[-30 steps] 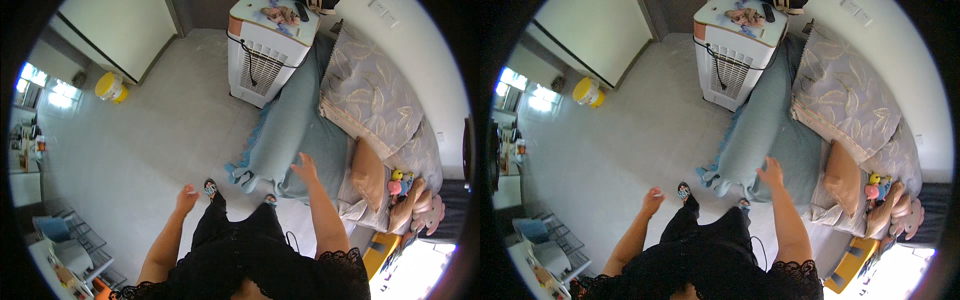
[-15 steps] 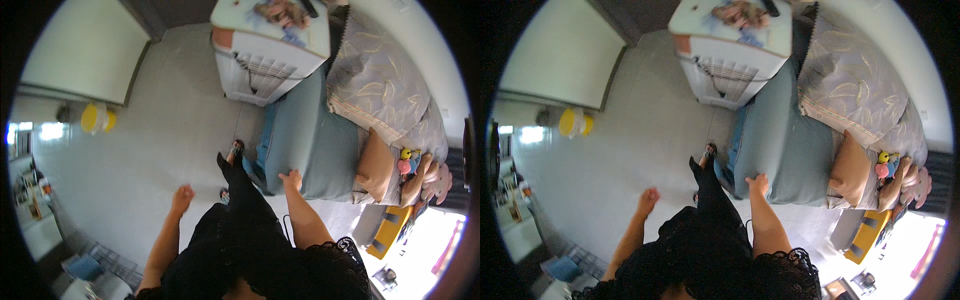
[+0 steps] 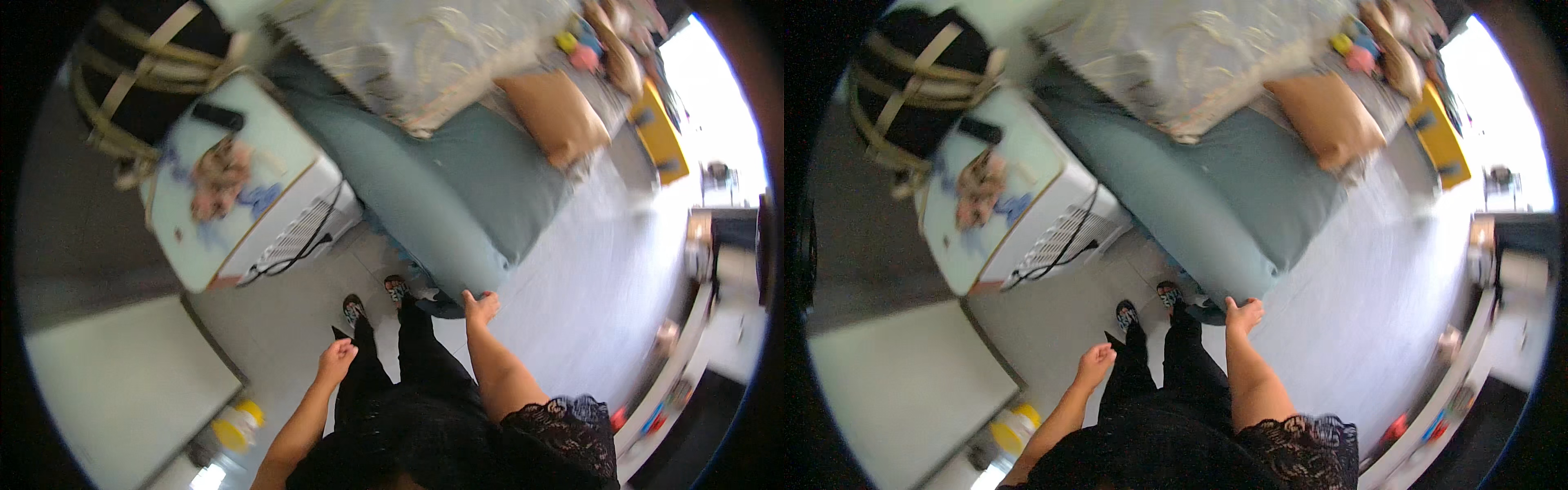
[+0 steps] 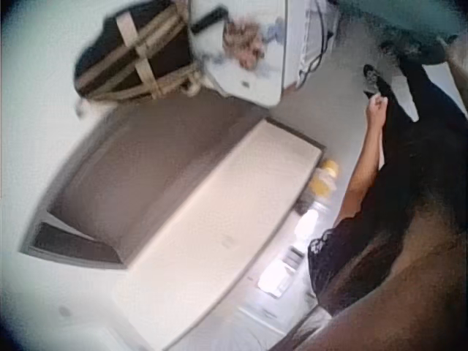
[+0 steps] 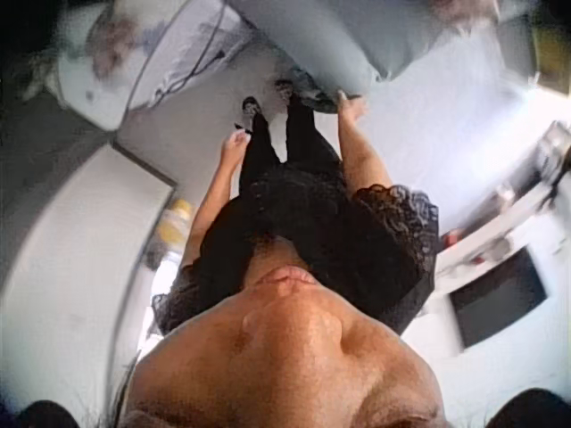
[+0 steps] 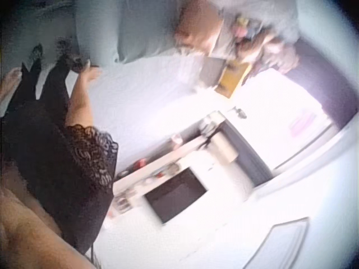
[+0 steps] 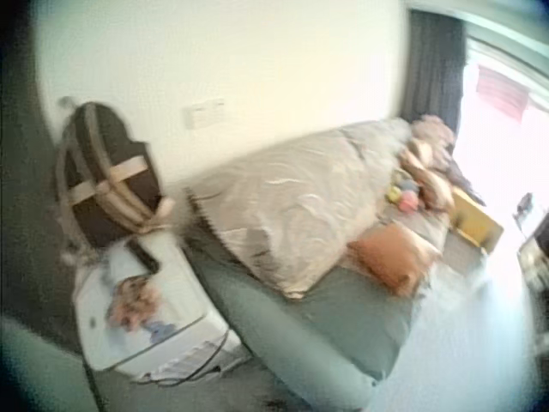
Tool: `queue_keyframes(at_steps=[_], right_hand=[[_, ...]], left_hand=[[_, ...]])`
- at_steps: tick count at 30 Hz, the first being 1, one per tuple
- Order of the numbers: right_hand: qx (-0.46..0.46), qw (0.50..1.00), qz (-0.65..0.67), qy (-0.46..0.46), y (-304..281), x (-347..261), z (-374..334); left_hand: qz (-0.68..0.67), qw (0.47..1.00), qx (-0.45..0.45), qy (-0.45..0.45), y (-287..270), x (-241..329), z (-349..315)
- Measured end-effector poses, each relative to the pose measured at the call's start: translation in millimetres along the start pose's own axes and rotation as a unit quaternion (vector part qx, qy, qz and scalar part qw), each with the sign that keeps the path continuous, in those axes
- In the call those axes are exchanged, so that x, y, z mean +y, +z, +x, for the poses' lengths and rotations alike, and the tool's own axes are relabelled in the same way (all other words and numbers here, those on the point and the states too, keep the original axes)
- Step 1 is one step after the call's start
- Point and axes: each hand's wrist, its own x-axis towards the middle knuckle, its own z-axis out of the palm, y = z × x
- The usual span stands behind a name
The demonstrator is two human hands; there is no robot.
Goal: The person packs small items including a pen, notebook, and keys into a backpack, then zips it closed. They then smooth and fold the sofa cover and arrange the pillows on the sofa.
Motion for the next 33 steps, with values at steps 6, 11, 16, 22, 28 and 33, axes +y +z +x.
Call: queue_keyframes(at_steps=[6,11,16,22,28,33], right_hand=[[-0.018,0.835,0.468,0.289,69.2,48.4,-15.6],[0.0,0.909,0.345,0.234,85.1,54.8,-25.3],[0.106,0.932,0.287,0.193,79.3,74.2,-30.3],[0.021,0.89,0.42,0.176,9.0,24.6,-81.7],[0.037,0.887,0.437,0.148,-27.1,21.2,-97.2],[-0.034,0.894,0.4,0.199,21.9,24.4,-110.9]], left_hand=[[-0.107,0.98,-0.152,-0.066,48.9,97.9,169.6],[-0.179,0.952,-0.168,-0.184,135.4,137.7,253.2],[-0.222,0.944,-0.079,-0.229,165.4,117.9,261.0],[-0.261,0.946,-0.069,-0.181,145.6,107.4,283.2],[-0.265,0.949,-0.127,-0.116,122.4,160.1,249.2],[-0.227,0.966,-0.126,0.009,56.2,191.1,287.0]])
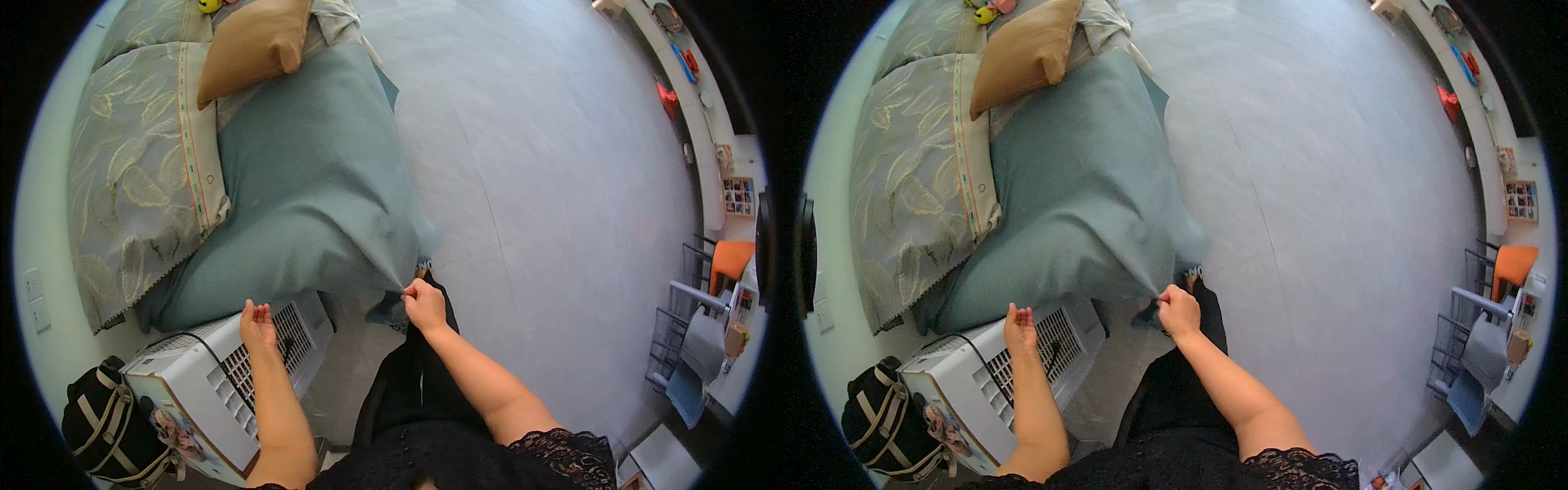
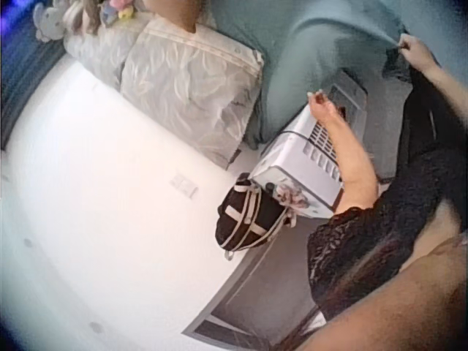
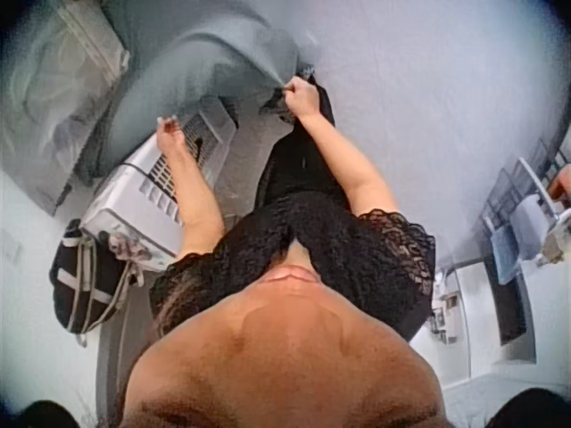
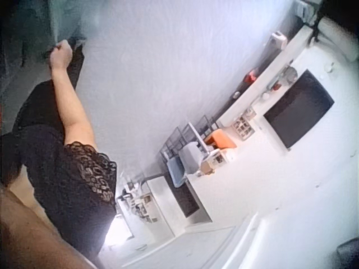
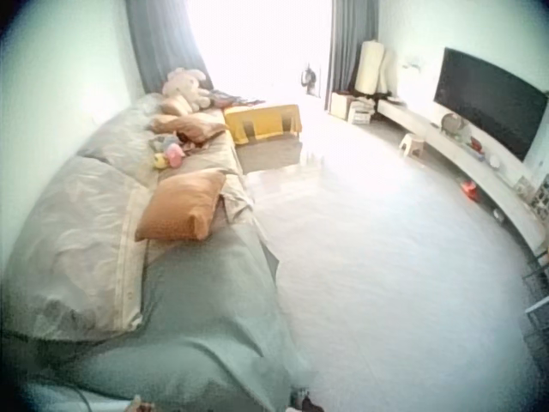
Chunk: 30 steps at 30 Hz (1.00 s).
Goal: The person packs small items including a pen, notebook, and keys into a backpack, then zips it closed. They then smooth and fold the sofa cover and arrange the pillows on the sofa.
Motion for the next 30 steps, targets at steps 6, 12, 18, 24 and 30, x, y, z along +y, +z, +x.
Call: queue_keyframes(at_steps=[6,12,18,24,30], right_hand=[[0.21,0.958,-0.058,-0.186,3.1,-40.4,33.4],[0.016,0.886,-0.316,-0.339,36.6,-73.0,64.3],[-0.049,0.963,-0.154,-0.215,32.0,-93.9,84.6],[-0.107,0.964,-0.175,-0.17,33.7,-118.6,88.6],[-0.074,0.84,-0.269,-0.465,61.4,-204.5,99.0]], left_hand=[[0.07,0.965,0.211,-0.137,34.0,-14.7,26.4],[0.02,0.973,0.206,-0.106,-5.1,-37.3,69.0],[0.113,0.962,0.247,-0.016,35.1,-21.3,42.1],[0.7,0.621,-0.056,0.349,115.0,-10.8,18.3],[0.857,0.479,-0.13,0.139,154.6,9.9,42.2]])
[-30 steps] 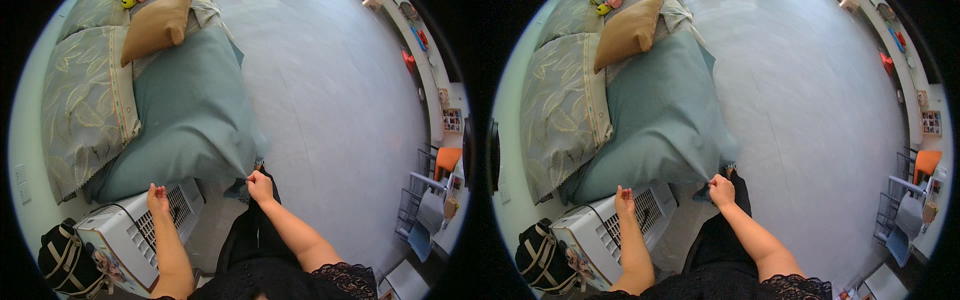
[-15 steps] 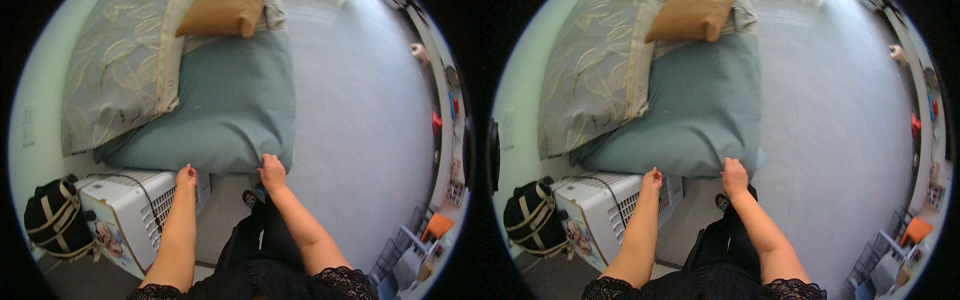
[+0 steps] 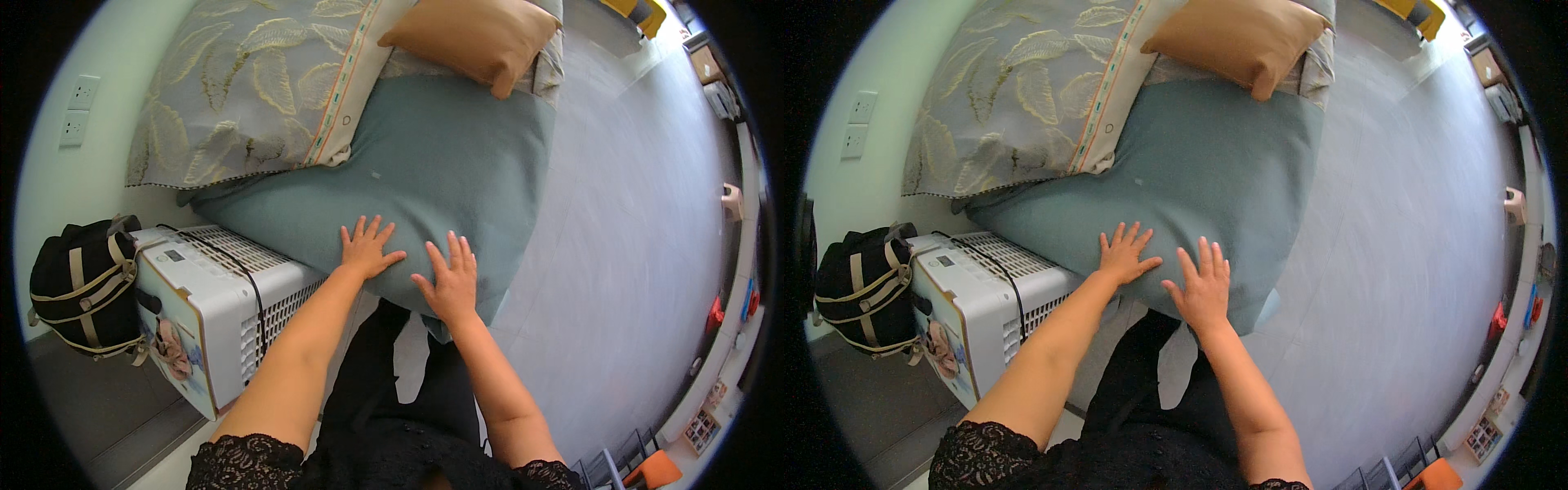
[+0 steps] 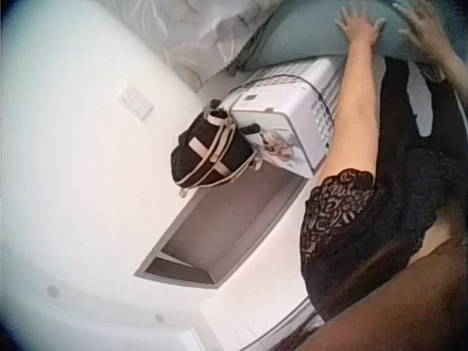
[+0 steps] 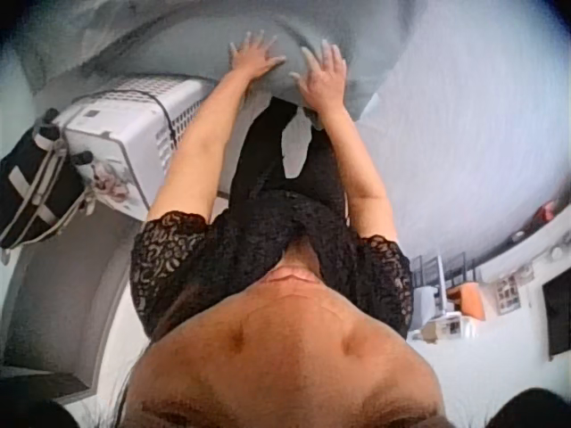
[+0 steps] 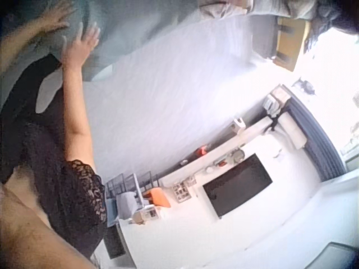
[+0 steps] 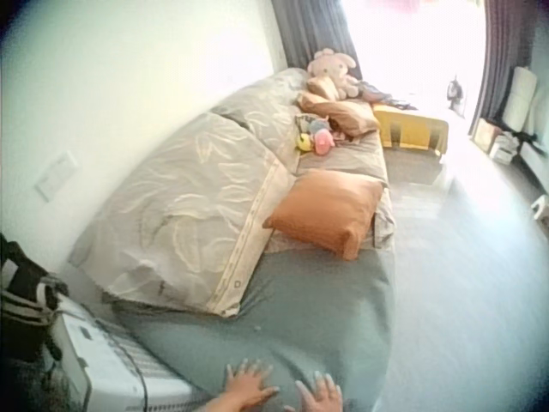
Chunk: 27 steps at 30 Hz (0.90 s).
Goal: The person packs small items including a pen, notebook, and keys into a backpack, then zips it closed. They then smooth and fold the sofa cover and arrange the pillows on the sofa.
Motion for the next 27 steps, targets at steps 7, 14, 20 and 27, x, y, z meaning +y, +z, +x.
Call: queue_keyframes(at_steps=[7,14,20,27], right_hand=[[-0.314,0.942,-0.082,0.083,68.3,41.2,32.6],[-0.397,0.912,0.024,0.099,113.3,67.5,89.7],[-0.028,0.983,-0.13,0.126,48.8,90.5,96.9],[-0.396,0.861,-0.133,0.292,60.1,149.7,58.8]], left_hand=[[0.026,0.981,-0.136,-0.136,-37.7,-74.9,101.5],[0.05,0.98,-0.193,-0.005,-9.4,-97.8,157.9],[0.068,0.974,-0.192,-0.099,-70.5,-182.3,133.2],[0.006,0.933,-0.105,-0.344,-99.3,-283.2,91.3]])
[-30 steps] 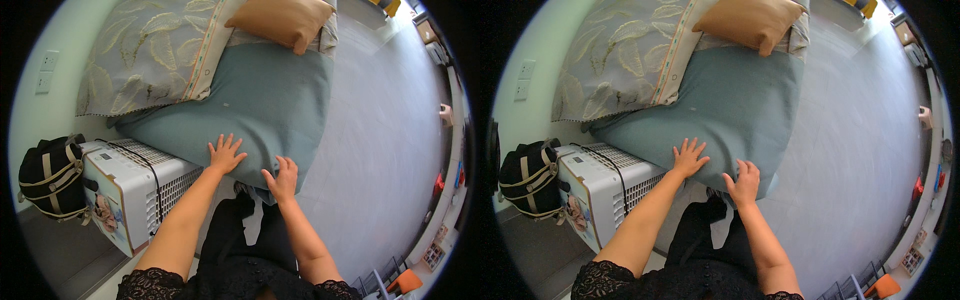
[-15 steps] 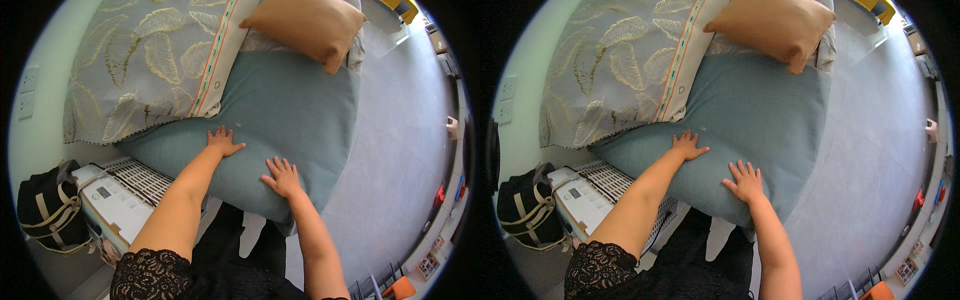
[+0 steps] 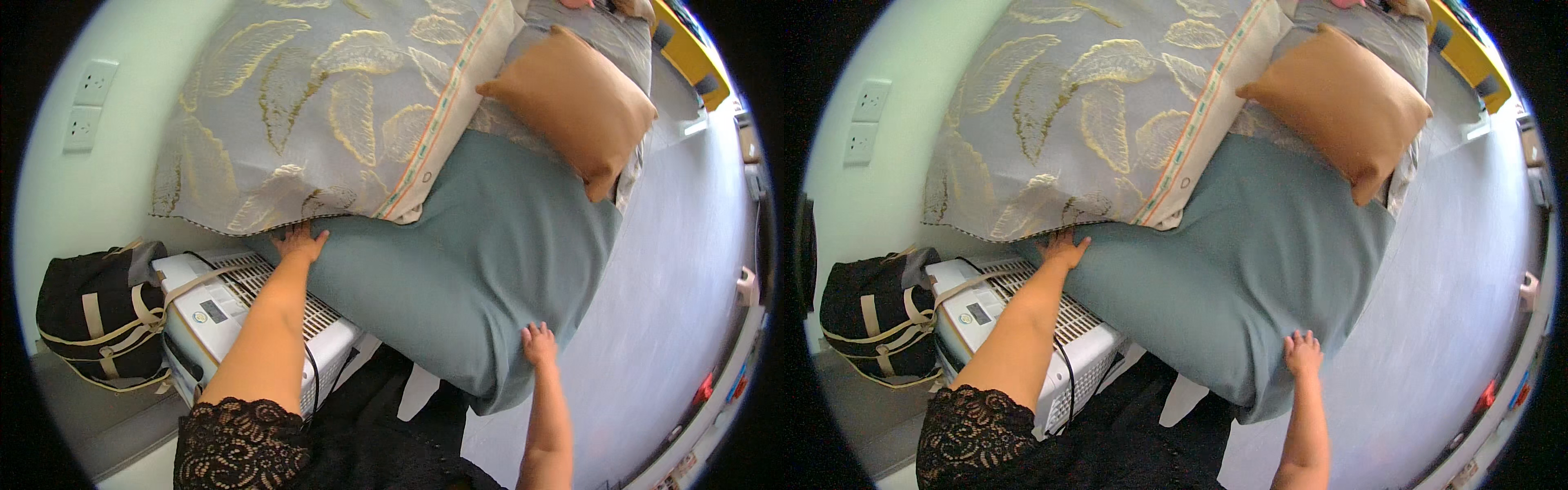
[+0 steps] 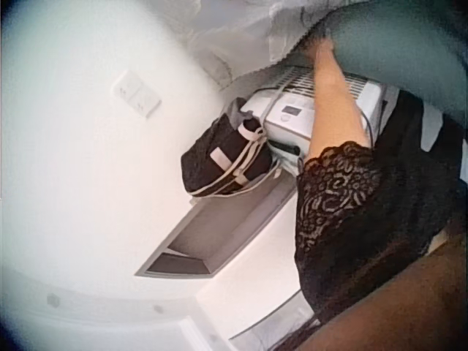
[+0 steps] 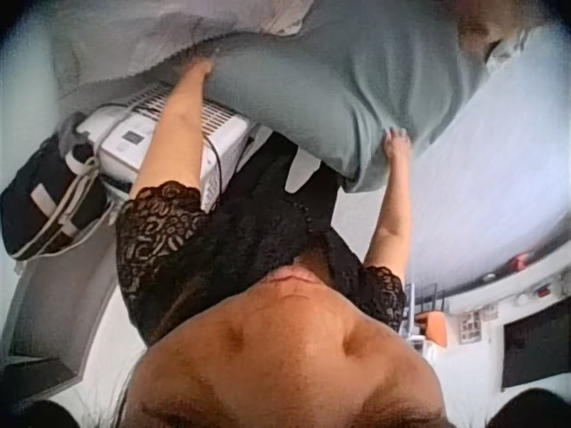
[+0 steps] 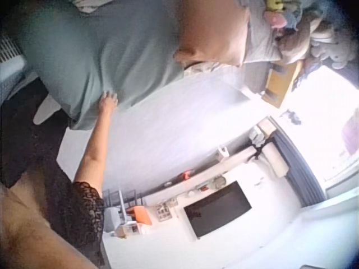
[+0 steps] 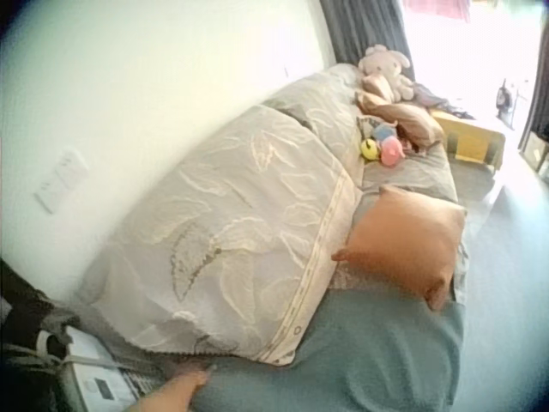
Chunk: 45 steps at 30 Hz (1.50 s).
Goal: The person packs small items including a pen, notebook, and keys into a backpack, then zips it closed. They then smooth and fold the sofa cover and arrange the pillows on the sofa.
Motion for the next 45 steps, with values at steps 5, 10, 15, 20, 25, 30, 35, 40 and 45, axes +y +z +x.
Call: queue_keyframes(at_steps=[5,10,15,20,25,30,35,40,45], right_hand=[[0.053,0.995,-0.011,-0.088,22.9,-128.2,-28.4],[-0.037,0.995,0.043,-0.083,4.5,-181.8,7.7],[-0.182,0.951,0.102,-0.228,35.3,-212.5,110.2],[-0.134,0.947,-0.013,-0.292,13.7,-360.5,-9.0],[-0.149,0.934,-0.041,-0.324,7.4,-369.1,-7.4],[-0.17,0.926,-0.039,-0.335,4.3,-368.1,0.6],[-0.171,0.921,-0.027,-0.35,13.0,-361.5,14.4],[-0.159,0.907,-0.009,-0.39,17.1,-339.4,4.9],[-0.162,0.929,-0.091,-0.319,3.8,-371.5,-21.2]], left_hand=[[-0.067,0.994,0.088,-0.009,22.9,-23.2,-2.7],[-0.153,0.964,0.204,-0.078,38.9,-63.2,14.7],[-0.387,0.808,0.349,-0.275,31.8,-127.3,86.3],[-0.602,0.677,0.351,-0.235,4.2,-190.1,131.4],[-0.684,0.643,0.315,-0.14,-6.3,-190.2,144.4],[-0.708,0.647,0.271,-0.084,-20.7,-205.7,138.4],[-0.697,0.663,0.263,-0.079,-36.2,-212.2,139.4],[-0.648,0.678,0.331,-0.107,-46.3,-200.2,131.6],[-0.577,0.708,0.375,-0.158,-55.1,-174.7,110.9]])
